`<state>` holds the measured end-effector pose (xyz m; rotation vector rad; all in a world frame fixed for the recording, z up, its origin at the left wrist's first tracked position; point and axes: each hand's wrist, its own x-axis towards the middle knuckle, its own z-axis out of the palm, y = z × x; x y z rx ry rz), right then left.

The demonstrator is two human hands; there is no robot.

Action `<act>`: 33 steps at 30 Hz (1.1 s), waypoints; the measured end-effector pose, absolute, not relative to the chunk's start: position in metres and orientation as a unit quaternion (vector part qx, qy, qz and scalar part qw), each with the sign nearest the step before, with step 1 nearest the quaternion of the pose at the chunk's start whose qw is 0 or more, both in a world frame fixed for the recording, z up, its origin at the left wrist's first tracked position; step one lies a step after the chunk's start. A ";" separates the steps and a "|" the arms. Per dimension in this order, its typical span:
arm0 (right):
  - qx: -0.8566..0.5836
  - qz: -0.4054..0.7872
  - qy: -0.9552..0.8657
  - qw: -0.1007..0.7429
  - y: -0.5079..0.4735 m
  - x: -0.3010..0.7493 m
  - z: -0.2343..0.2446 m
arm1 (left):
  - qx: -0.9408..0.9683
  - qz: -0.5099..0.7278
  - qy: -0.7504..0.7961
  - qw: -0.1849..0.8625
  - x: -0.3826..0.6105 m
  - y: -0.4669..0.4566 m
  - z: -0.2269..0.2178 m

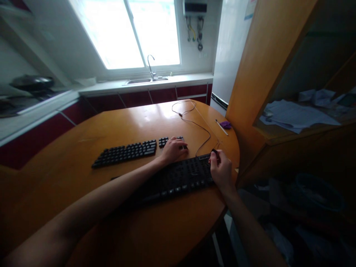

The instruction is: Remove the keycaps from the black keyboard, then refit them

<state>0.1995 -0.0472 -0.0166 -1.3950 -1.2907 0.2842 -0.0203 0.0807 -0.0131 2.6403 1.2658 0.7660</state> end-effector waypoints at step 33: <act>-0.594 0.127 -0.555 0.569 -0.046 0.201 -0.020 | 0.845 0.269 0.462 0.006 -0.018 0.077 -0.010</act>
